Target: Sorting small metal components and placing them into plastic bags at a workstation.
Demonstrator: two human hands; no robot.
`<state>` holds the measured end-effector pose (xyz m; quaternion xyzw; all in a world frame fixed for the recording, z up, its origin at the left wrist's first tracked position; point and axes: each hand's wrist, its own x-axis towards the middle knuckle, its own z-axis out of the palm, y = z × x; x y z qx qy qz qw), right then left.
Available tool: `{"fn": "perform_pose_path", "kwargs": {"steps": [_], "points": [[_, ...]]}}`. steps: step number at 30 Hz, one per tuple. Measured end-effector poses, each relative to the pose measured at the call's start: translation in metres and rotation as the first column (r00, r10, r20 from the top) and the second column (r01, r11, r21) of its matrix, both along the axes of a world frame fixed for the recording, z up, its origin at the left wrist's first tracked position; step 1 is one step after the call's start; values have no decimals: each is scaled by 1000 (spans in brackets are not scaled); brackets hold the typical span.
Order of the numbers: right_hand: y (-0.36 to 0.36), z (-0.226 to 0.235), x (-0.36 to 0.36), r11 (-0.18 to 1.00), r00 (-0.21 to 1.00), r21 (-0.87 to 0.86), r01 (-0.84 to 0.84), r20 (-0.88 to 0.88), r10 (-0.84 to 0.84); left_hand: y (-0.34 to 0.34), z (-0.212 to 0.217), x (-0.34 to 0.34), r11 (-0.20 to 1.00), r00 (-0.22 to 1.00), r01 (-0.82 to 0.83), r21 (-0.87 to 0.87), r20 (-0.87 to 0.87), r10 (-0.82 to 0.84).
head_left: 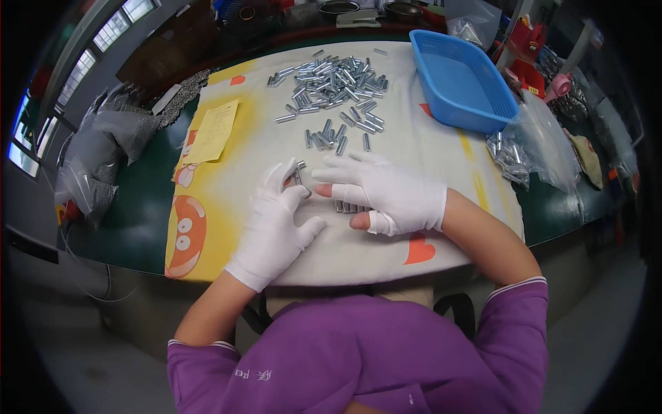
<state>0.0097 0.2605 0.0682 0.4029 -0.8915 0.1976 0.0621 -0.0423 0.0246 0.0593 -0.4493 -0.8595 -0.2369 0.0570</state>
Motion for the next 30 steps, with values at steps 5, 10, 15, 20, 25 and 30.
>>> {"fn": "perform_pose_path", "kwargs": {"steps": [5,10,15,20,25,30], "points": [[14,-18,26,987,994,143,79,60,-88,-27,21,-17,971,950,-187,-152,225,218],[28,2,16,985,982,-24,171,85,-169,-25,6,-32,995,965,-92,-37,242,98],[20,4,-50,885,889,84,457,-5,-459,1,-6,-59,998,991,23,66,133,-32],[5,-5,-98,940,939,95,328,73,-336,14,-8,-70,983,979,181,-37,-88,-183],[-10,7,-106,910,888,165,381,208,-409,9,1,-61,997,997,36,-69,-60,-40],[-21,22,-81,891,839,264,369,318,-442,-6,-4,-58,979,981,-175,-108,64,183]]}}
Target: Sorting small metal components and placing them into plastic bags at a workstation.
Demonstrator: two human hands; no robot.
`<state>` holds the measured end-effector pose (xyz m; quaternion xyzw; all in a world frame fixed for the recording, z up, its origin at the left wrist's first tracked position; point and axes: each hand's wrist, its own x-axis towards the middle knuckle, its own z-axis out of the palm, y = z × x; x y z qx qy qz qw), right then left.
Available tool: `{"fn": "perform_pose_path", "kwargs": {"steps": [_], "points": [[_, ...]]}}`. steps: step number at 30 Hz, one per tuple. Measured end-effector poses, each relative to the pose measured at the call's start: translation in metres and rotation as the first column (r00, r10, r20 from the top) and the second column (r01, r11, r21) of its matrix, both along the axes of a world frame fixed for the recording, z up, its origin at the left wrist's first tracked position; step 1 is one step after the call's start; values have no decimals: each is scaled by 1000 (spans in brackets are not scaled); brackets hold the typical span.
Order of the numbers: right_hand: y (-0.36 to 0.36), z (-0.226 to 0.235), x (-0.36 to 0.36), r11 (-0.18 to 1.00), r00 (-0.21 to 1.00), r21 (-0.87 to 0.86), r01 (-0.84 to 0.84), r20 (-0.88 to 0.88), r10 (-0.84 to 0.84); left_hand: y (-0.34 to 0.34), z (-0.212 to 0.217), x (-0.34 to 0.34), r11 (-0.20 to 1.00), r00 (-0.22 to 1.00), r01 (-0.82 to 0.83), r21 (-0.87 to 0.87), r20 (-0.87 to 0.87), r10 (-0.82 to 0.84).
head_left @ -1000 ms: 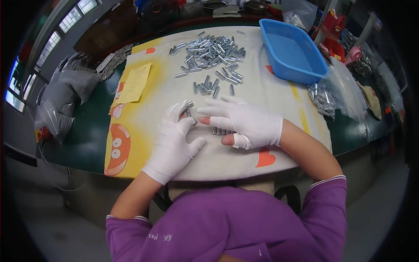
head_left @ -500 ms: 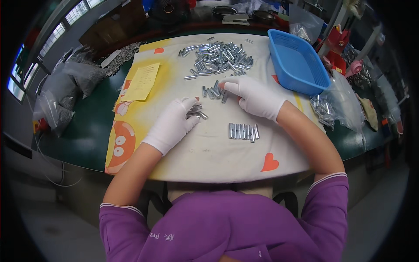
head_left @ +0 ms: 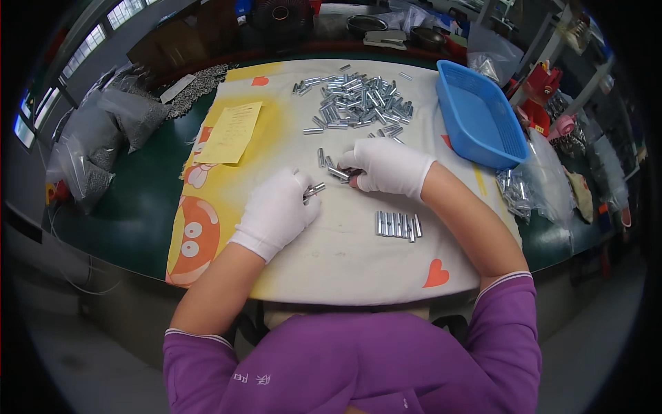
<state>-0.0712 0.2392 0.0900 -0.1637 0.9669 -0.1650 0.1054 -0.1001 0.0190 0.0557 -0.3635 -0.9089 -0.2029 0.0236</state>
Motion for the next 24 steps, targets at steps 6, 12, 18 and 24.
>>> {"fn": "perform_pose_path", "kwargs": {"steps": [6,12,18,24], "points": [[4,-18,11,967,987,-205,-151,-80,137,4,-8,-12,993,999,-46,108,-10,47],[-6,-3,11,991,973,-69,-118,-209,101,-7,1,-11,992,990,-22,122,138,5],[-8,-16,16,976,974,-150,-156,-186,127,-12,20,-11,996,907,66,58,412,-84],[-21,-21,18,925,974,-340,-169,-204,103,-8,20,7,999,954,-33,-34,296,41]]}}
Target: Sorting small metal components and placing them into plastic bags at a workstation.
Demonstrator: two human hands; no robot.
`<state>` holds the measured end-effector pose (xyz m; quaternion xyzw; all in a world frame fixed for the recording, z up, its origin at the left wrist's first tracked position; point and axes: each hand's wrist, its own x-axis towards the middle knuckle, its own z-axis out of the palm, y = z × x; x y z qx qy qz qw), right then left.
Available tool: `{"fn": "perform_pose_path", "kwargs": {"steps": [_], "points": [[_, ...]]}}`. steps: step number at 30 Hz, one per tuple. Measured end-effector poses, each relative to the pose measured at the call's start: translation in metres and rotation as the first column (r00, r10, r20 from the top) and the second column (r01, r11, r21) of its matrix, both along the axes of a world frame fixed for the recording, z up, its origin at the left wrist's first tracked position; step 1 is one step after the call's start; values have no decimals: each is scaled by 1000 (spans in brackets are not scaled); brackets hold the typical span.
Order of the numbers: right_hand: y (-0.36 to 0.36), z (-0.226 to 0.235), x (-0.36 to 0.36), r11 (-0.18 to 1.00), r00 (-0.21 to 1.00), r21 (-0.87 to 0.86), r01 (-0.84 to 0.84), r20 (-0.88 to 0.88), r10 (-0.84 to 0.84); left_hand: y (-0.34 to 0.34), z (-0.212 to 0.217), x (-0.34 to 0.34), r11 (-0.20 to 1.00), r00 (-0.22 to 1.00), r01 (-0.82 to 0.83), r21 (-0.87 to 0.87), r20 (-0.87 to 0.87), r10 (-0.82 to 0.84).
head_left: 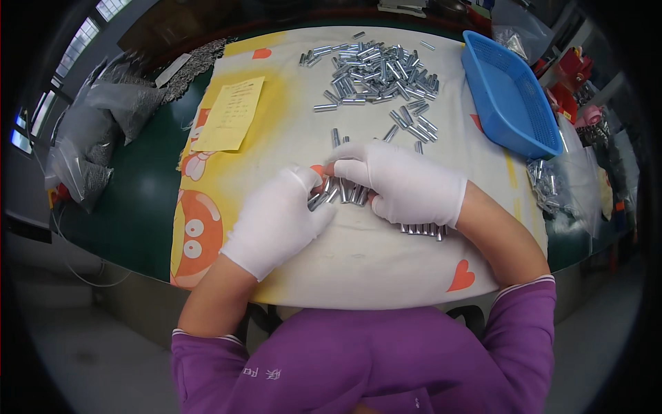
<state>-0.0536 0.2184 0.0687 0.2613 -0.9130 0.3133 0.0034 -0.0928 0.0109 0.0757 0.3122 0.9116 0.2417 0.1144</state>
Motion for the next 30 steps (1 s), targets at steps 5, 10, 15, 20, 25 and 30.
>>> {"fn": "perform_pose_path", "kwargs": {"steps": [5,10,15,20,25,30], "points": [[-9,6,-3,973,1000,229,-18,-15,22,2,3,4,996,994,22,-90,-104,-31],[-2,5,2,968,1000,250,-3,-13,6,-3,2,-2,978,993,33,-208,-105,-56],[4,1,0,975,996,209,-69,74,55,7,1,-5,997,996,-47,-66,76,52],[16,14,3,993,966,-59,101,243,-84,11,-4,2,976,982,-15,217,186,-26],[9,4,2,990,994,-83,-111,-20,110,-8,5,2,971,1000,15,237,-19,-11],[-7,3,6,988,992,111,-104,88,95,-9,12,10,975,985,174,-138,47,-169]]}}
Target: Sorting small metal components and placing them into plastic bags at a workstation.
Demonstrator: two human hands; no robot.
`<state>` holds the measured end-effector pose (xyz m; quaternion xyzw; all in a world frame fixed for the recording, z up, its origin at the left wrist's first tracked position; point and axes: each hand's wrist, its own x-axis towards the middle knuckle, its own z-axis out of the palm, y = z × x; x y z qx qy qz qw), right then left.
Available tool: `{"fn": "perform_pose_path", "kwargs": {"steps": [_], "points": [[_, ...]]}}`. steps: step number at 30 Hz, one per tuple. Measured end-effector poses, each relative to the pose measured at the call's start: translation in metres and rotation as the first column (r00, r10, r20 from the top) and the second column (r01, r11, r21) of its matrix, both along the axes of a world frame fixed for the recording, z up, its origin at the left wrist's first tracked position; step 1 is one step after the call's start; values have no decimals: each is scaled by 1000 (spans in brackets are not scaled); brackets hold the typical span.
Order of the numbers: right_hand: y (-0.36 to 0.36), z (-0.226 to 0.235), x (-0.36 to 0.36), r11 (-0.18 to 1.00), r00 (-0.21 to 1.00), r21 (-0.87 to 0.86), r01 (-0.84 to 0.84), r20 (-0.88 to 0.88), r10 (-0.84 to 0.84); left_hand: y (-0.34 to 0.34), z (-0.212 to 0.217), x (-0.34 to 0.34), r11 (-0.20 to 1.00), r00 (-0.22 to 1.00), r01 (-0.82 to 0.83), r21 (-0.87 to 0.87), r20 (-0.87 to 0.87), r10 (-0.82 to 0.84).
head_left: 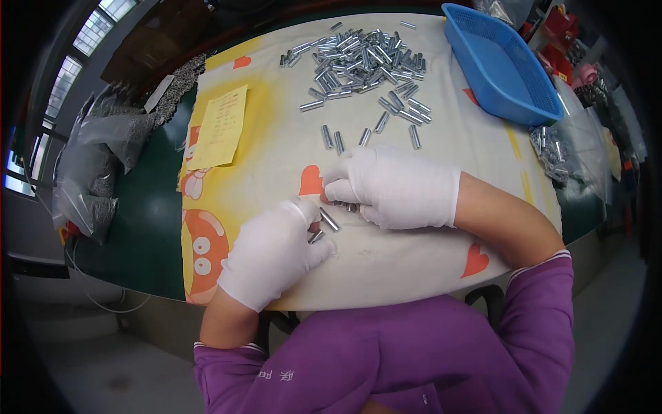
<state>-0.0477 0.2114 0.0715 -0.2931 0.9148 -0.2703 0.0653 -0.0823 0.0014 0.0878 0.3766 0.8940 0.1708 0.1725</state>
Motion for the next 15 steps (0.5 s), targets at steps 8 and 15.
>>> {"fn": "perform_pose_path", "kwargs": {"steps": [8,15], "points": [[21,9,2,999,993,-30,-20,112,23,7,-13,-7,986,987,-152,63,-42,154],[31,28,3,988,854,-7,153,503,-129,18,-11,-3,931,927,-186,315,371,59]]}}
